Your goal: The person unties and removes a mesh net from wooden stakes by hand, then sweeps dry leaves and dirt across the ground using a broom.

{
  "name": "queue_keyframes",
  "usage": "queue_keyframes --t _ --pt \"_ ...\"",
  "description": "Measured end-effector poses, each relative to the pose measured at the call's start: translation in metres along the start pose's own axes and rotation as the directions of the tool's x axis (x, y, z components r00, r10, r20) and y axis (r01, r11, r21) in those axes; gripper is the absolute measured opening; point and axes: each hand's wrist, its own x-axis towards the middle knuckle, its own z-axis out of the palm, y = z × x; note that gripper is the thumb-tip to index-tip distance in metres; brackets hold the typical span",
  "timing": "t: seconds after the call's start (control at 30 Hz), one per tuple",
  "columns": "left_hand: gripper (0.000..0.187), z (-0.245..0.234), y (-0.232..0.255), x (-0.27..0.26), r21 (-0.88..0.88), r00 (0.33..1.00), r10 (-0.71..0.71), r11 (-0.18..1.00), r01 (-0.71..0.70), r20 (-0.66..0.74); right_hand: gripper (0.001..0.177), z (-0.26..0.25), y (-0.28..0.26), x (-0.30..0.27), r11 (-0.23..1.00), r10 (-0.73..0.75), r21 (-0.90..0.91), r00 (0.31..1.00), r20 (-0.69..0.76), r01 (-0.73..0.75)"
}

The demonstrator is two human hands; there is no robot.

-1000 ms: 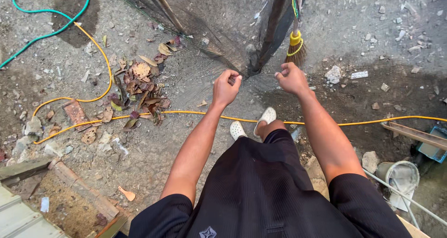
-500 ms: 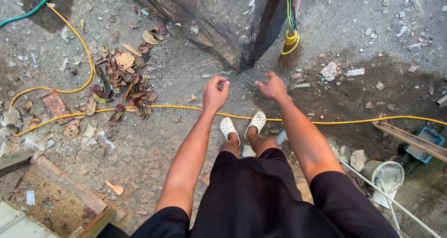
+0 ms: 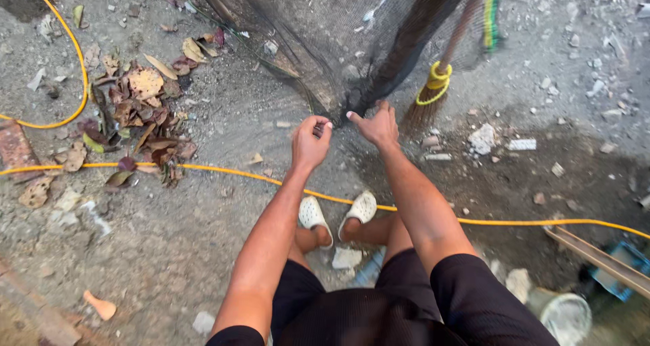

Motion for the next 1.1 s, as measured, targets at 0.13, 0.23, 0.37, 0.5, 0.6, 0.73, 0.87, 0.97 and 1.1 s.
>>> queue_keyframes --t 0.13,0.23,0.37,0.5,0.6,0.73,0.87,0.97,1.1 --pt "0.013 0.046 -0.049 0.021 0.025 0.993 0.115 0.993 -0.116 0.014 0.045 0.062 0.046 0.049 0.954 -0.205 0.166 0.949 -0.240 0.248" --pt "0.013 0.081 -0.074 0.029 0.012 0.978 0.208 0.978 -0.208 0.027 0.024 0.085 0.088 0.055 0.893 -0.380 0.089 0.846 -0.375 0.441" --pt "0.016 0.130 -0.089 0.056 -0.068 0.946 0.321 0.946 -0.318 0.044 0.009 0.091 0.104 0.068 0.702 -0.651 -0.121 0.564 -0.508 0.701" --pt "0.012 0.163 -0.123 0.075 -0.057 0.896 0.442 0.894 -0.444 -0.042 0.007 0.092 0.110 0.092 0.653 -0.684 -0.214 0.445 -0.578 0.726" --pt "0.010 0.175 -0.152 0.090 -0.060 0.839 0.529 0.840 -0.539 -0.126 0.007 0.099 0.114 0.108 0.562 -0.741 -0.263 0.336 -0.581 0.784" --pt "0.008 0.177 -0.171 0.089 -0.084 0.853 0.495 0.855 -0.512 -0.167 0.008 0.104 0.124 0.119 0.594 -0.705 -0.185 0.395 -0.589 0.783" --pt "0.010 0.174 -0.143 0.088 -0.134 0.821 0.548 0.812 -0.568 -0.159 0.008 0.098 0.120 0.115 0.552 -0.709 -0.206 0.325 -0.627 0.808" --pt "0.010 0.170 -0.117 0.094 -0.131 0.728 0.649 0.720 -0.681 -0.221 0.010 0.093 0.119 0.113 0.578 -0.707 -0.210 0.356 -0.611 0.788" --pt "0.012 0.167 -0.097 0.107 -0.097 0.700 0.683 0.698 -0.710 -0.207 0.009 0.089 0.118 0.113 0.560 -0.706 -0.211 0.328 -0.628 0.801"
